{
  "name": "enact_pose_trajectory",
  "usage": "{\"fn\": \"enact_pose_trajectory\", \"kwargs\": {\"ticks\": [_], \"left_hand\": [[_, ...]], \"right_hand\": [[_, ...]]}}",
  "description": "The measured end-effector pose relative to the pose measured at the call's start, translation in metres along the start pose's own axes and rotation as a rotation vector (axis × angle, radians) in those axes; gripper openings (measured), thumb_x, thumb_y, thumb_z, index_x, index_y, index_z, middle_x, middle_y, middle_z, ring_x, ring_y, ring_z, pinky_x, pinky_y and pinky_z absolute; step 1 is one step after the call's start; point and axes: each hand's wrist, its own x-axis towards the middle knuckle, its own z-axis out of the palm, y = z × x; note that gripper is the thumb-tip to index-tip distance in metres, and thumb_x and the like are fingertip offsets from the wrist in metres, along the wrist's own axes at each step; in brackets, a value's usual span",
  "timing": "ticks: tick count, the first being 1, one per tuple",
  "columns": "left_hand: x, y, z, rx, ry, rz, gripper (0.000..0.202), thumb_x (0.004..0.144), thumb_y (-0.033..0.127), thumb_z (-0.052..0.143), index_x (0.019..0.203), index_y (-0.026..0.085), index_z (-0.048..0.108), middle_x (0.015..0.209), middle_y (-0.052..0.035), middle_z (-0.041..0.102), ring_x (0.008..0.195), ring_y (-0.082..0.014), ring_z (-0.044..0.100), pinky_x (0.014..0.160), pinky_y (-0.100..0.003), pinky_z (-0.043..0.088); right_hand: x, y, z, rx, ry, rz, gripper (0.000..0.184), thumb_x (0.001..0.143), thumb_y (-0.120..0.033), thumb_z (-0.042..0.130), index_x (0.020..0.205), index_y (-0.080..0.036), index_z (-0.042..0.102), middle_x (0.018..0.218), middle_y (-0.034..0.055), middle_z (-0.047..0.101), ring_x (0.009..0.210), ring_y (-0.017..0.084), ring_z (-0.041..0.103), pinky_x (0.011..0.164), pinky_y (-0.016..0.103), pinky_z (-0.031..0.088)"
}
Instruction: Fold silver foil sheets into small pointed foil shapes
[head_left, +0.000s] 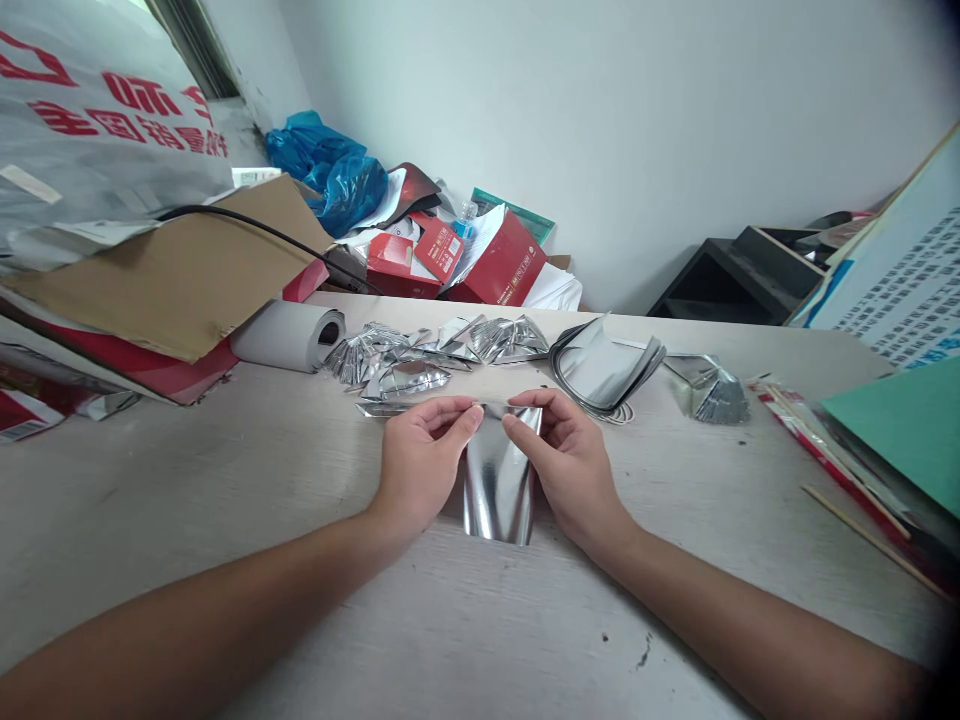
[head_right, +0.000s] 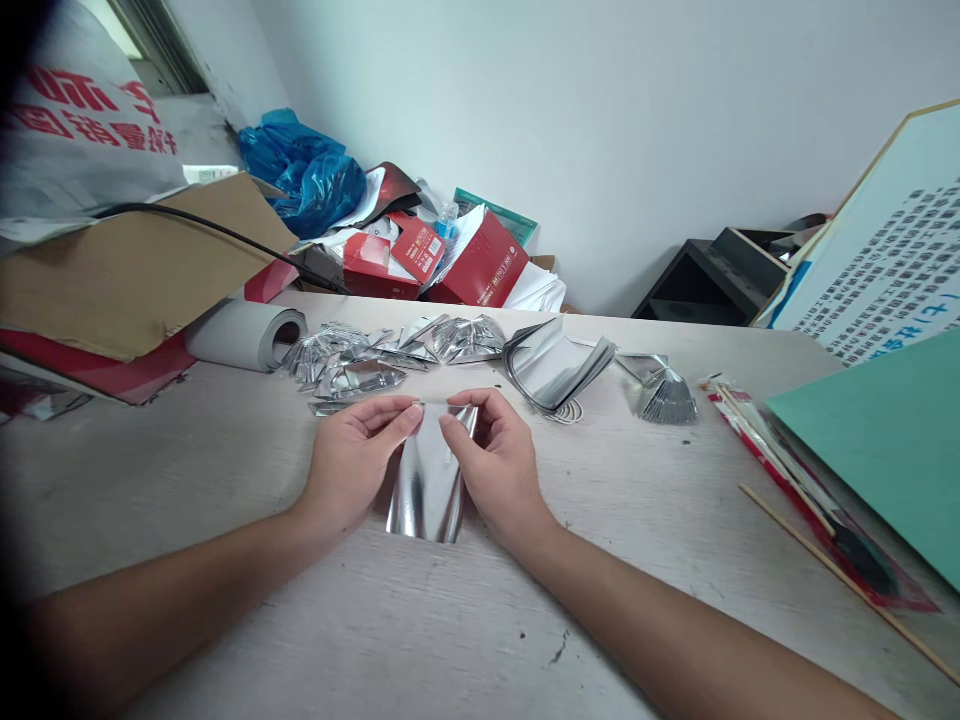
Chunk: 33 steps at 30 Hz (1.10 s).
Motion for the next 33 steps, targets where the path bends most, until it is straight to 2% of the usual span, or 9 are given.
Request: {"fn": "enact_pose_trajectory", "kwargs": {"ticks": [7, 22, 33], "left_hand": [[0.0002, -0.0010, -0.0005, 0.005, 0.006, 0.010, 0.030, 0.078, 0.038, 0.086, 0.098, 0.017, 0.080, 0.097, -0.0084, 0.079, 0.090, -0.0179, 0.074, 0.087, -0.030, 0.059], [-0.0013, 0.0000, -0.0010, 0.030, 0.005, 0.028, 0.027, 0.080, 0.040, 0.084, 0.096, 0.019, 0.080, 0.097, -0.0053, 0.080, 0.090, -0.0162, 0.074, 0.085, -0.028, 0.059], [-0.0031, 0.0007, -0.0011, 0.036, 0.004, 0.043, 0.026, 0.082, 0.039, 0.082, 0.098, 0.019, 0.080, 0.098, -0.0045, 0.080, 0.091, -0.0151, 0.075, 0.086, -0.026, 0.060]], "right_hand": [[-0.0002, -0.0006, 0.0001, -0.012, 0.004, -0.009, 0.034, 0.079, -0.046, 0.077, 0.100, -0.022, 0.065, 0.067, -0.0047, 0.049, 0.062, 0.006, 0.039, 0.061, 0.024, 0.033], [-0.0001, -0.0020, 0.0015, 0.000, 0.001, 0.004, 0.035, 0.079, -0.046, 0.077, 0.100, -0.021, 0.064, 0.071, -0.0040, 0.053, 0.061, 0.005, 0.039, 0.060, 0.023, 0.034], [-0.0016, -0.0011, 0.0006, -0.011, 0.003, -0.003, 0.034, 0.079, -0.046, 0.077, 0.100, -0.022, 0.065, 0.069, -0.0052, 0.051, 0.061, 0.004, 0.041, 0.060, 0.022, 0.033]]}}
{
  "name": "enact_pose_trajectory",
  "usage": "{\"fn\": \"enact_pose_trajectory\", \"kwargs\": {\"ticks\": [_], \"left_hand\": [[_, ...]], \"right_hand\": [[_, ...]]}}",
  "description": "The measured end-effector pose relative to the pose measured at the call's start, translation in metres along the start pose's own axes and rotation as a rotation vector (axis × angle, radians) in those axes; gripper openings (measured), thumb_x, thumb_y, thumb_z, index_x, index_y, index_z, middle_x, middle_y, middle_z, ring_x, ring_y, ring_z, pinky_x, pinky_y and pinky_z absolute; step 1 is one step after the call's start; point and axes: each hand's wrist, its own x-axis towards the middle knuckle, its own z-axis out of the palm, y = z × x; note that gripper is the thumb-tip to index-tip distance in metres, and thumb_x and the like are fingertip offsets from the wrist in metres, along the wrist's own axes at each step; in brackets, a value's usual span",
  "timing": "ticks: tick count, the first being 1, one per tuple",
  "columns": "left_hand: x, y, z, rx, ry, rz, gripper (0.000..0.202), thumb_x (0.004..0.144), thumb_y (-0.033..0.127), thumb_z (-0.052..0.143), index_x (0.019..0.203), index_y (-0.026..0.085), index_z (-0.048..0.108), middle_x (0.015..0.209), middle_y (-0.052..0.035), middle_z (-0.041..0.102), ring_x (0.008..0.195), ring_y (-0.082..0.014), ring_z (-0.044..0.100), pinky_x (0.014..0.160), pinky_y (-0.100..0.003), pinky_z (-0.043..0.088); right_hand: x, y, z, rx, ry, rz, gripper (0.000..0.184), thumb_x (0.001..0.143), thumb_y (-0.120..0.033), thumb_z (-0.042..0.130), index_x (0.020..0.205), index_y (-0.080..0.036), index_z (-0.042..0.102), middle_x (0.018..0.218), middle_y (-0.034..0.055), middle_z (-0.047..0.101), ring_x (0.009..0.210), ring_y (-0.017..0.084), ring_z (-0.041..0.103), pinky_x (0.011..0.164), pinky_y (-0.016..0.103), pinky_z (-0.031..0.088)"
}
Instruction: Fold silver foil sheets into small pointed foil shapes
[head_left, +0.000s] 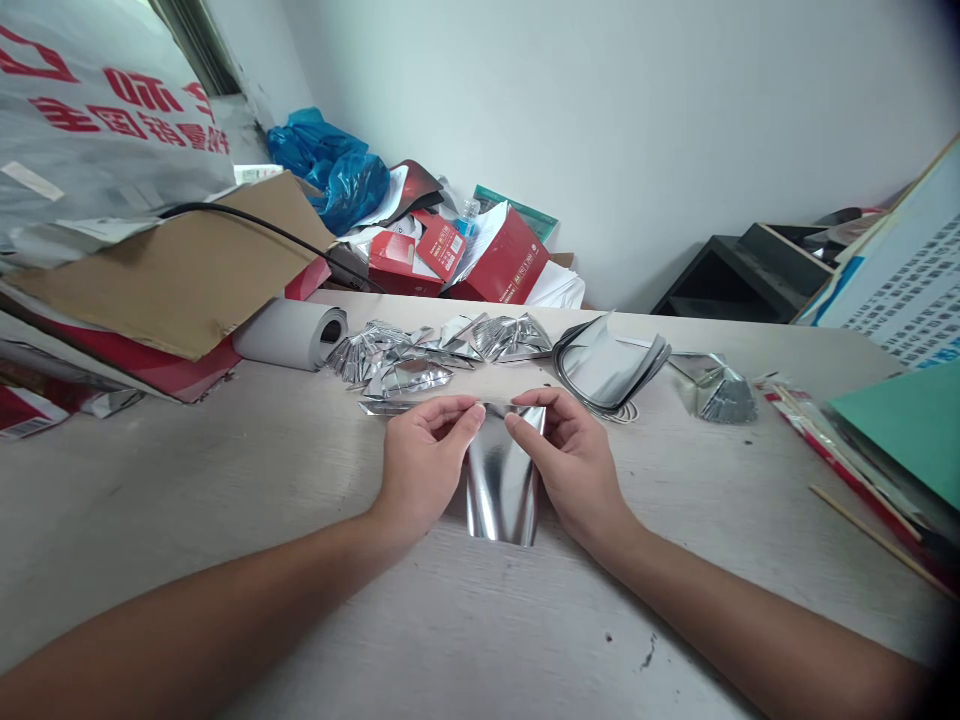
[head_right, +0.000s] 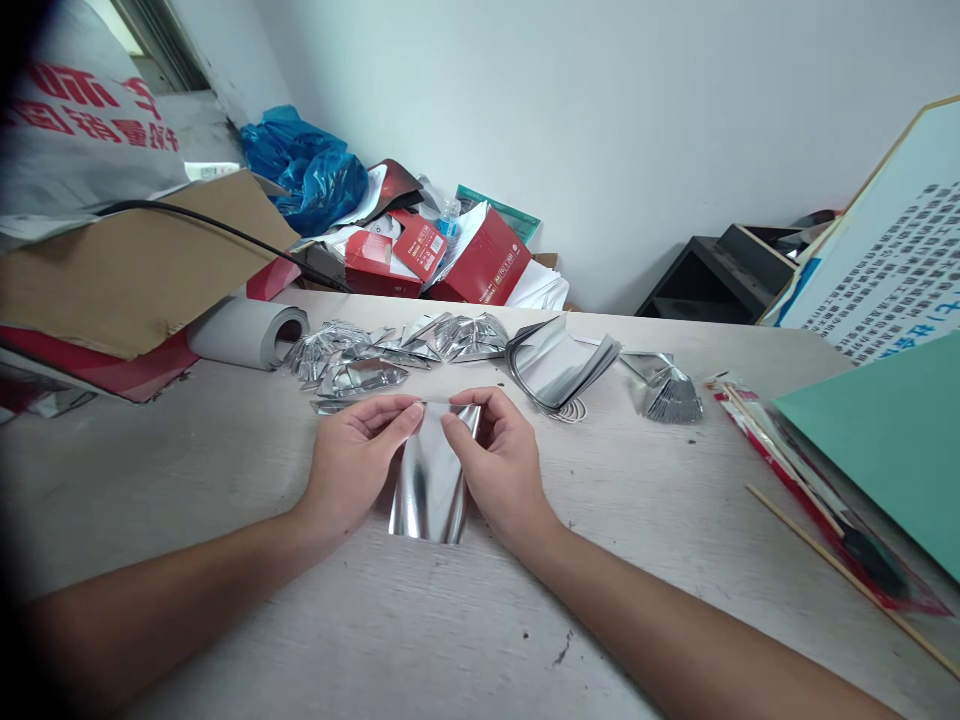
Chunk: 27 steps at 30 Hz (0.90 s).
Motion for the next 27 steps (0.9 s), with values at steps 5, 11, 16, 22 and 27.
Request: {"fn": "enact_pose_trajectory", "kwargs": {"ticks": [5, 11, 16, 22, 27], "left_hand": [[0.0000, 0.0007, 0.0001, 0.005, 0.007, 0.006, 0.024, 0.082, 0.038, 0.082, 0.098, 0.019, 0.080, 0.097, -0.0042, 0.080, 0.089, -0.0147, 0.075, 0.085, -0.025, 0.061], [0.0007, -0.0014, 0.0001, 0.007, 0.004, 0.014, 0.026, 0.082, 0.039, 0.082, 0.098, 0.019, 0.080, 0.097, -0.0046, 0.080, 0.089, -0.0150, 0.075, 0.084, -0.025, 0.061], [0.0006, -0.0021, -0.0003, 0.003, 0.004, 0.015, 0.025, 0.082, 0.039, 0.082, 0.098, 0.019, 0.080, 0.097, -0.0045, 0.080, 0.089, -0.0152, 0.075, 0.085, -0.026, 0.061], [0.0002, -0.0029, -0.0014, 0.013, 0.000, 0.024, 0.026, 0.082, 0.040, 0.081, 0.099, 0.019, 0.080, 0.098, -0.0049, 0.080, 0.090, -0.0161, 0.075, 0.086, -0.027, 0.061], [0.0003, -0.0033, -0.0008, 0.016, 0.009, 0.026, 0.027, 0.082, 0.040, 0.082, 0.099, 0.019, 0.080, 0.099, -0.0051, 0.080, 0.091, -0.0163, 0.075, 0.085, -0.027, 0.062]], "right_hand": [[0.0004, 0.0004, 0.0002, 0.004, 0.000, -0.003, 0.033, 0.079, -0.046, 0.076, 0.099, -0.022, 0.064, 0.069, -0.0052, 0.052, 0.060, 0.004, 0.040, 0.058, 0.022, 0.032], [0.0006, -0.0002, 0.0006, 0.000, 0.004, -0.010, 0.032, 0.079, -0.045, 0.076, 0.099, -0.022, 0.064, 0.070, -0.0053, 0.052, 0.060, 0.004, 0.040, 0.057, 0.022, 0.032], [0.0005, 0.0007, 0.0009, -0.014, 0.006, -0.020, 0.030, 0.080, -0.043, 0.075, 0.098, -0.021, 0.065, 0.070, -0.0052, 0.053, 0.060, 0.003, 0.040, 0.058, 0.022, 0.032], [0.0004, -0.0001, -0.0008, -0.013, 0.005, -0.029, 0.030, 0.080, -0.043, 0.075, 0.098, -0.021, 0.064, 0.072, -0.0047, 0.054, 0.061, 0.003, 0.041, 0.058, 0.022, 0.033], [0.0003, 0.0002, -0.0005, -0.014, 0.003, -0.021, 0.030, 0.080, -0.044, 0.075, 0.098, -0.022, 0.064, 0.074, -0.0046, 0.055, 0.062, 0.003, 0.041, 0.058, 0.022, 0.033]]}}
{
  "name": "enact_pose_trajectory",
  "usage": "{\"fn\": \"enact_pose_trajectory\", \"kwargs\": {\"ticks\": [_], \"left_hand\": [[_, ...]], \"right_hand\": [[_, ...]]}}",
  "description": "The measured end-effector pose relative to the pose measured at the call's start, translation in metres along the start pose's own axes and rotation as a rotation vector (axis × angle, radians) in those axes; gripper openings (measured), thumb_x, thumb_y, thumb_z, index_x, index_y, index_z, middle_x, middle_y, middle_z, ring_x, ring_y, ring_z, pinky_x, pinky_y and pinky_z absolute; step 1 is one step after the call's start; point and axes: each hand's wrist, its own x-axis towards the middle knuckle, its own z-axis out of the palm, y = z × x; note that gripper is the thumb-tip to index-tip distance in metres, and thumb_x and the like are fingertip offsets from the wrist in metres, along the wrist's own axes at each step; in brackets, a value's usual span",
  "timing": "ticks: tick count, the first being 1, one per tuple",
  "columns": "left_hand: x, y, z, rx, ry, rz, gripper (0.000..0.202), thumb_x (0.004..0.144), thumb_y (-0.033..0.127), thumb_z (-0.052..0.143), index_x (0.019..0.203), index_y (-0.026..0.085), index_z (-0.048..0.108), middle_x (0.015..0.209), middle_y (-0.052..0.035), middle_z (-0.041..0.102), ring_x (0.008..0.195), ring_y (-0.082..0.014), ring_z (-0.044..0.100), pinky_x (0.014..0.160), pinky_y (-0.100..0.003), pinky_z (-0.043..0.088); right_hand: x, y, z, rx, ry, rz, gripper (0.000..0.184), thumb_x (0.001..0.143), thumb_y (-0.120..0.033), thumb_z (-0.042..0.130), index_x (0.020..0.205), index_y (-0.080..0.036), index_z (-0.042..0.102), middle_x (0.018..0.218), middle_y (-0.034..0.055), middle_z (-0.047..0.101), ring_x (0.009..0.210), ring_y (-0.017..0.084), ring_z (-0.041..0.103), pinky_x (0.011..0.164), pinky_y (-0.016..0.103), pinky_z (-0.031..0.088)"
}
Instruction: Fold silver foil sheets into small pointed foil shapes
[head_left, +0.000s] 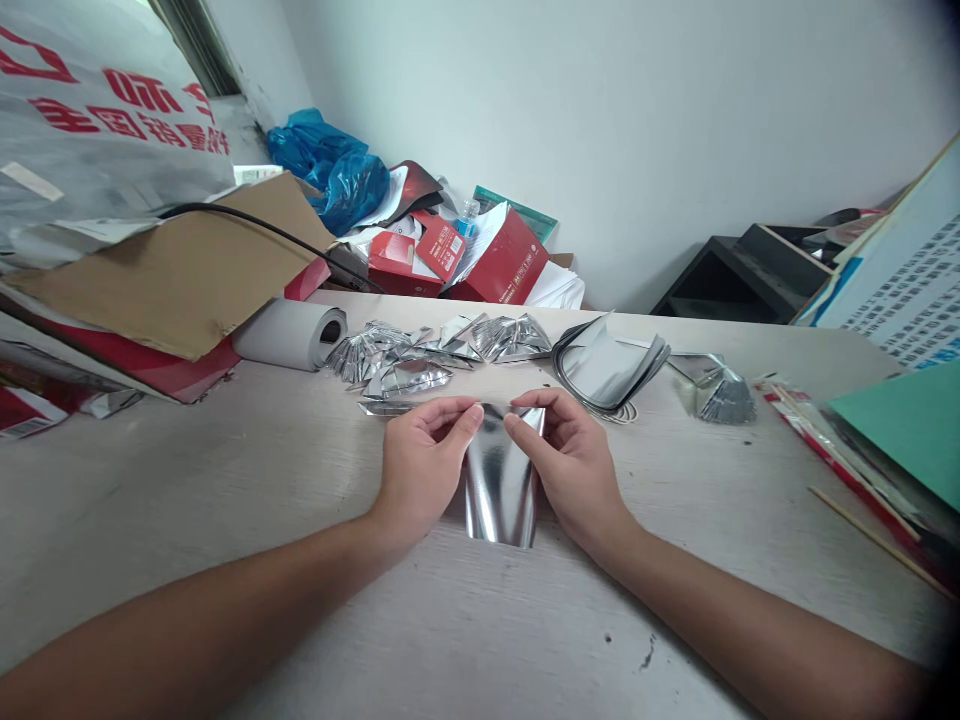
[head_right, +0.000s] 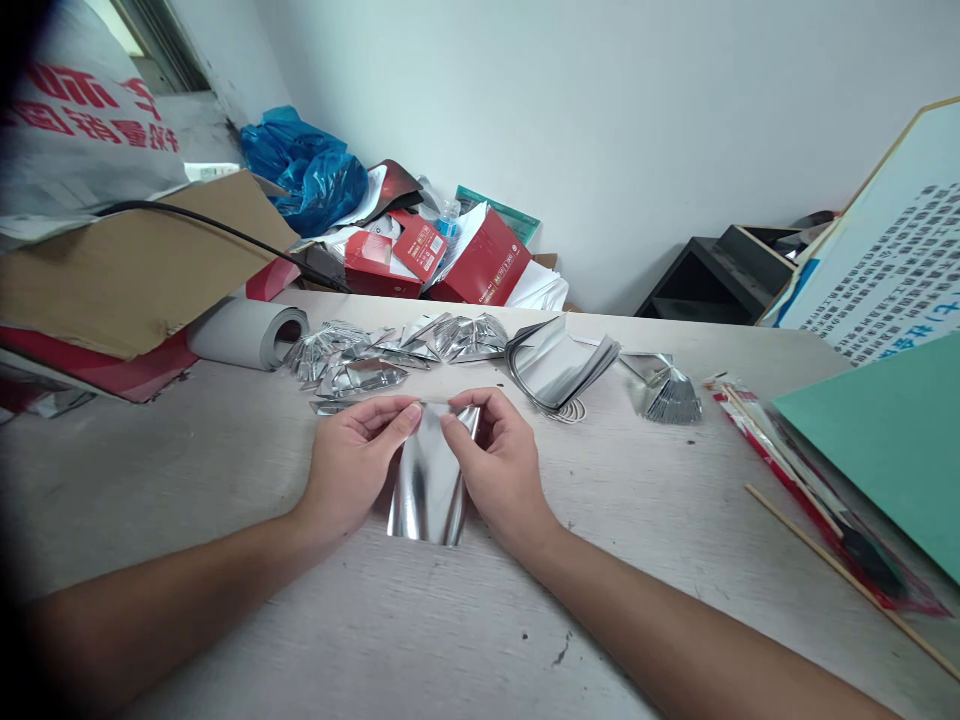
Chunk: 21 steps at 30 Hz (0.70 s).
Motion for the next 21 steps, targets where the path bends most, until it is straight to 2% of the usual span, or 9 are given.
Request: {"fn": "enact_pose_trajectory", "kwargs": {"ticks": [7, 21], "left_hand": [[0.0006, -0.0002, -0.0001, 0.004, -0.002, -0.002, 0.027, 0.082, 0.041, 0.082, 0.099, 0.020, 0.080, 0.099, -0.0041, 0.080, 0.091, -0.0154, 0.075, 0.085, -0.026, 0.061], [0.0004, 0.0002, 0.0002, -0.014, 0.000, -0.003, 0.028, 0.082, 0.040, 0.082, 0.098, 0.018, 0.080, 0.098, -0.0062, 0.080, 0.090, -0.0170, 0.075, 0.087, -0.029, 0.061]], "right_hand": [[0.0005, 0.0007, 0.0007, -0.012, 0.001, -0.007, 0.030, 0.080, -0.045, 0.075, 0.098, -0.022, 0.065, 0.075, -0.0043, 0.056, 0.062, 0.004, 0.041, 0.058, 0.022, 0.032], [0.0000, -0.0003, 0.0011, -0.018, 0.003, -0.003, 0.028, 0.082, -0.043, 0.074, 0.098, -0.022, 0.064, 0.076, -0.0037, 0.057, 0.062, 0.004, 0.041, 0.058, 0.022, 0.032]]}}
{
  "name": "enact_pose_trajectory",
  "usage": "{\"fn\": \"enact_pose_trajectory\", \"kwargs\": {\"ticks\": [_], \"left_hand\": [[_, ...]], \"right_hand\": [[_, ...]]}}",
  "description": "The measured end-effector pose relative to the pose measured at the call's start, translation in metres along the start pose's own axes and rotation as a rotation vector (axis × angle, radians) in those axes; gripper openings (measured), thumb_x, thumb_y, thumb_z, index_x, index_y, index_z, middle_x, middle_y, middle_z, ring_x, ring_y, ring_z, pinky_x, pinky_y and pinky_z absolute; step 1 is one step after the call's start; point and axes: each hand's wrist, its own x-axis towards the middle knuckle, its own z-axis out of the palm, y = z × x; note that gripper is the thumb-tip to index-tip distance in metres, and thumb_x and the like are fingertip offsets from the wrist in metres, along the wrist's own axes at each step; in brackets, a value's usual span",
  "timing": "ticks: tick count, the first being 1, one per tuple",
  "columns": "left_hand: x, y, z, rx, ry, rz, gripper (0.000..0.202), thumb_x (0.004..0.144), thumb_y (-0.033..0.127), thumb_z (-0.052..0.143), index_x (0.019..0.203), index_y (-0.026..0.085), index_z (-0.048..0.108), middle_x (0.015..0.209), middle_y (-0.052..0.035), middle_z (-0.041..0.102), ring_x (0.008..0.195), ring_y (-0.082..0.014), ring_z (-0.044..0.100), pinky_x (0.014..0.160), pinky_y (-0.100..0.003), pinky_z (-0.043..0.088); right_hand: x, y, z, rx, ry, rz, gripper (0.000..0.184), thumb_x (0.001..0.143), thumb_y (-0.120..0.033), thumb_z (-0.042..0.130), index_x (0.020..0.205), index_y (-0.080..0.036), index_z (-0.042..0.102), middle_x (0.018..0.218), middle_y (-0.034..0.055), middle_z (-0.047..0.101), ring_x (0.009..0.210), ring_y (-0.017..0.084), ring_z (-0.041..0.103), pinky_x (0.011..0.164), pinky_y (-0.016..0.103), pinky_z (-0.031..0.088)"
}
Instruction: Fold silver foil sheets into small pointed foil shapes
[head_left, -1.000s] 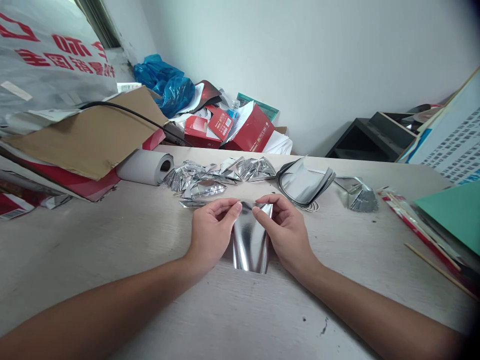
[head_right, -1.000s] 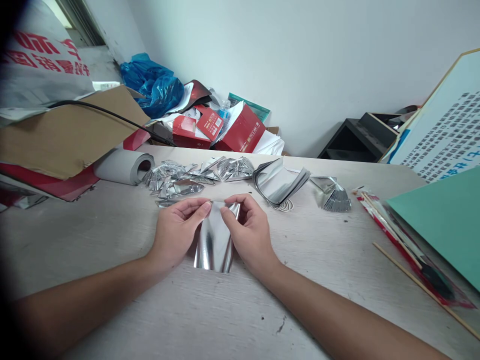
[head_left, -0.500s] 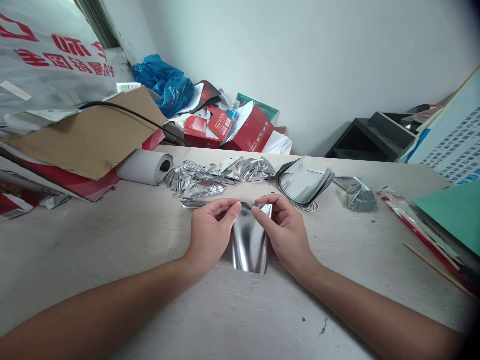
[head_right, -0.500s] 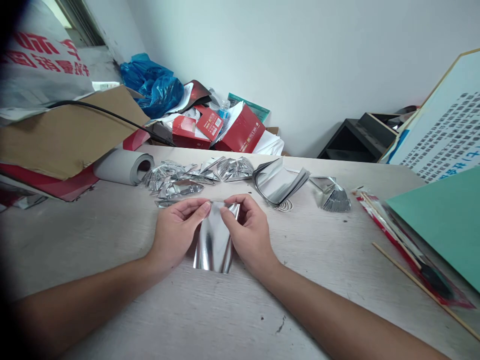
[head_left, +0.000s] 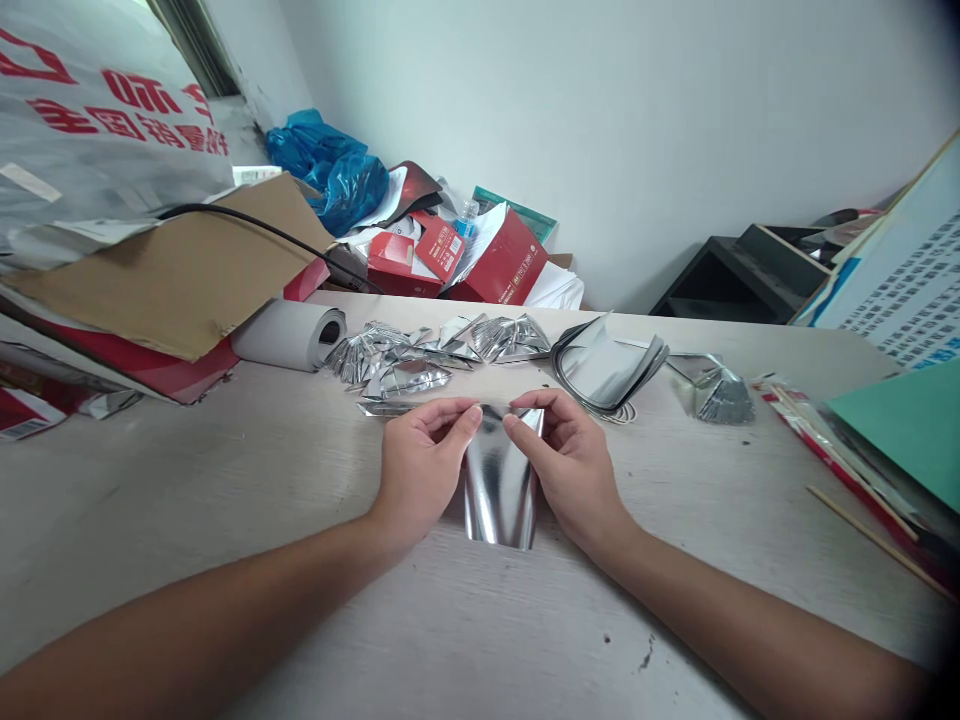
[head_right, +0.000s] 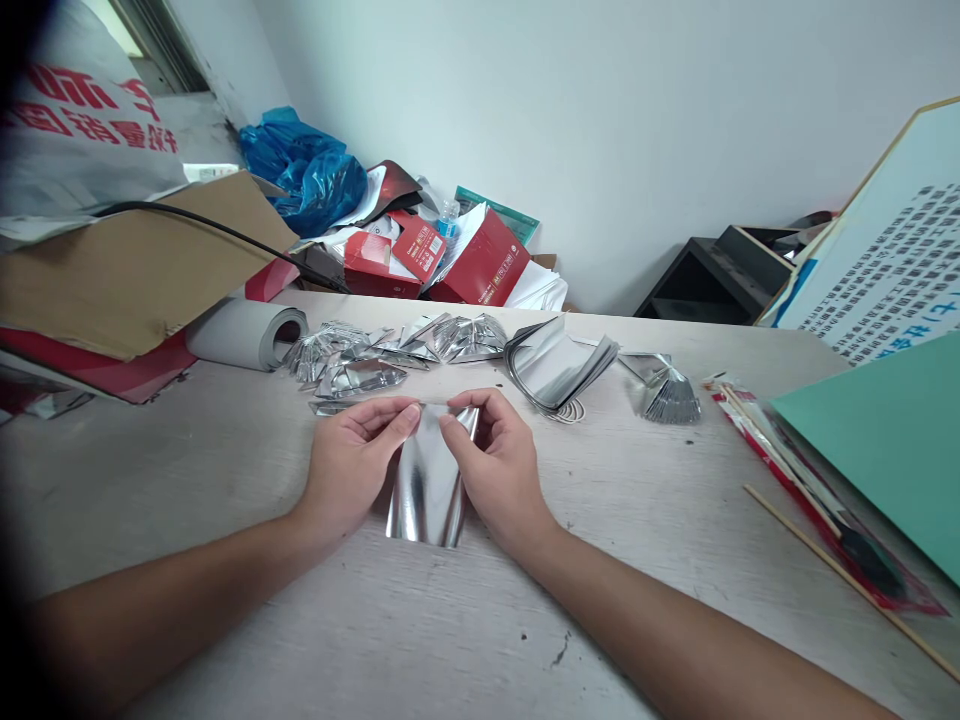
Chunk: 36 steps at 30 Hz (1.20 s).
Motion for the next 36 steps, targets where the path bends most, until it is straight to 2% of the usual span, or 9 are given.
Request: {"fn": "enact_pose_trajectory", "kwargs": {"ticks": [10, 36], "left_hand": [[-0.0003, -0.0011, -0.0004, -0.006, -0.003, -0.007, 0.030, 0.081, 0.042, 0.083, 0.098, 0.018, 0.080, 0.099, -0.0066, 0.080, 0.091, -0.0173, 0.075, 0.087, -0.029, 0.061], [0.0007, -0.0009, -0.0008, 0.001, 0.005, 0.005, 0.028, 0.081, 0.042, 0.083, 0.095, 0.018, 0.081, 0.093, -0.0061, 0.080, 0.087, -0.0174, 0.074, 0.086, -0.030, 0.061]], "right_hand": [[-0.0009, -0.0019, -0.0009, 0.004, -0.004, 0.004, 0.030, 0.080, -0.043, 0.074, 0.098, -0.021, 0.064, 0.079, -0.0029, 0.059, 0.064, 0.005, 0.041, 0.060, 0.022, 0.033], [-0.0008, -0.0008, 0.0008, -0.005, -0.008, -0.007, 0.027, 0.082, -0.042, 0.073, 0.096, -0.022, 0.064, 0.074, -0.0043, 0.054, 0.060, 0.004, 0.038, 0.057, 0.022, 0.031]]}}
